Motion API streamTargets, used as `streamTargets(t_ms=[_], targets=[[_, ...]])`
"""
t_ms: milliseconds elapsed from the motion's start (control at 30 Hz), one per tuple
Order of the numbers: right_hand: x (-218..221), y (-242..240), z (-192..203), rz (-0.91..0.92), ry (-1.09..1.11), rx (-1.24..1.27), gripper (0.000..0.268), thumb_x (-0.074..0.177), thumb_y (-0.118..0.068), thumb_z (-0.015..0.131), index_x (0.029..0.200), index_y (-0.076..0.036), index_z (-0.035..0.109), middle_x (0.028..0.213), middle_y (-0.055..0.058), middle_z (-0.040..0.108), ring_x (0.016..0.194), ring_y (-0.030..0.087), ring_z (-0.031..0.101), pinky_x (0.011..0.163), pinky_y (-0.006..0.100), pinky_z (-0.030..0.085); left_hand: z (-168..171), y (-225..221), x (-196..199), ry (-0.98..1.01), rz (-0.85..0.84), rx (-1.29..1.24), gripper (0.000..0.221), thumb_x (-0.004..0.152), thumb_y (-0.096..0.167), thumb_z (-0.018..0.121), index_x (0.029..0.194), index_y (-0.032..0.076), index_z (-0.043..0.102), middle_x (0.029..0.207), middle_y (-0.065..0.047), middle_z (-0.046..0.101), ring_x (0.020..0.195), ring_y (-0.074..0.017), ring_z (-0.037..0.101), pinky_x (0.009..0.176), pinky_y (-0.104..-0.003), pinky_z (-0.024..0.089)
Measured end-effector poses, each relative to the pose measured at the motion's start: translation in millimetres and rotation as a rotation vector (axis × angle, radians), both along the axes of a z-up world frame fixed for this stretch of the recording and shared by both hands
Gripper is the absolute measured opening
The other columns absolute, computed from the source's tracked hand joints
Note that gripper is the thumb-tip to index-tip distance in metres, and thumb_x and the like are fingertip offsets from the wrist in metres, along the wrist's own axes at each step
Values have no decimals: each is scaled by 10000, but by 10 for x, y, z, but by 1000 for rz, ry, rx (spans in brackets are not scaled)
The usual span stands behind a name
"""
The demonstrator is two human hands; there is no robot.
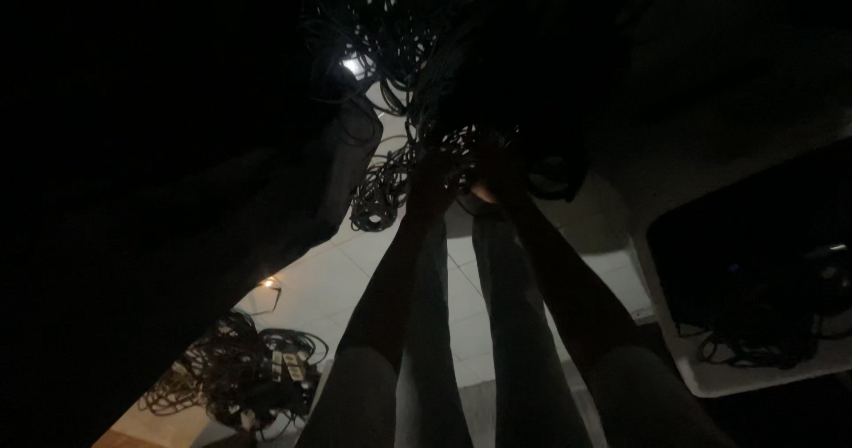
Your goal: The person picks up a coiled cable, moves it to a white bin, and затем rearranges several other coiled cables already inside the bin.
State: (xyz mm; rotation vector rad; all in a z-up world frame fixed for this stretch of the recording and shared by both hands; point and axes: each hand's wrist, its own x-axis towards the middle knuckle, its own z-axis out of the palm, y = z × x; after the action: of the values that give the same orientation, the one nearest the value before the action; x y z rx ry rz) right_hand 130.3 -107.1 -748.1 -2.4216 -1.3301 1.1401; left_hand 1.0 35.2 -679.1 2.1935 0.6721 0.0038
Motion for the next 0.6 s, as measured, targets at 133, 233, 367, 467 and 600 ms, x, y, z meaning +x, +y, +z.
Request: streamTargets(t_ms=[133,233,367,467,600], targets=[[-79,41,-142,62,70,-229,491,977,-338,668,1379,-68,588,1388,158,598,1222,336,591,985,495,501,-104,-109,-56,85,27,-66,618,907,261,697,1477,103,519,1513,-177,532,1419,-379,469,1157,-533,357],[-164,-13,-331,141,-92,-278,521,932,-301,683,1373,-41,584,1348,182,606,1176,354,601,957,514,502,-265,-199,-101,203,4,13,690,881,303,717,1469,43,467,1475,-227,512,1365,-403,468,1113,-559,340],[-217,-292,-470,51,-195,-108,481,942,-259,672,1354,-18,612,1279,187,659,1109,348,641,914,491,533,-372,-284,-284,77,5,53,632,924,219,667,1506,64,478,1517,-189,534,1392,-348,517,1182,-537,359],[-173,-318,-393,-14,-255,-79,479,894,-264,689,1312,-36,631,1249,174,675,1098,347,649,900,482,539,-303,-341,-287,175,13,-48,652,910,210,670,1509,53,464,1501,-200,525,1381,-364,519,1118,-501,419],[-357,-360,-16,-88,-159,28,434,902,-260,688,1274,-41,644,1218,165,681,1082,339,653,895,475,537,-123,-450,-278,138,76,-131,716,812,190,715,1460,33,456,1499,-254,473,1342,-417,476,999,-485,463]])
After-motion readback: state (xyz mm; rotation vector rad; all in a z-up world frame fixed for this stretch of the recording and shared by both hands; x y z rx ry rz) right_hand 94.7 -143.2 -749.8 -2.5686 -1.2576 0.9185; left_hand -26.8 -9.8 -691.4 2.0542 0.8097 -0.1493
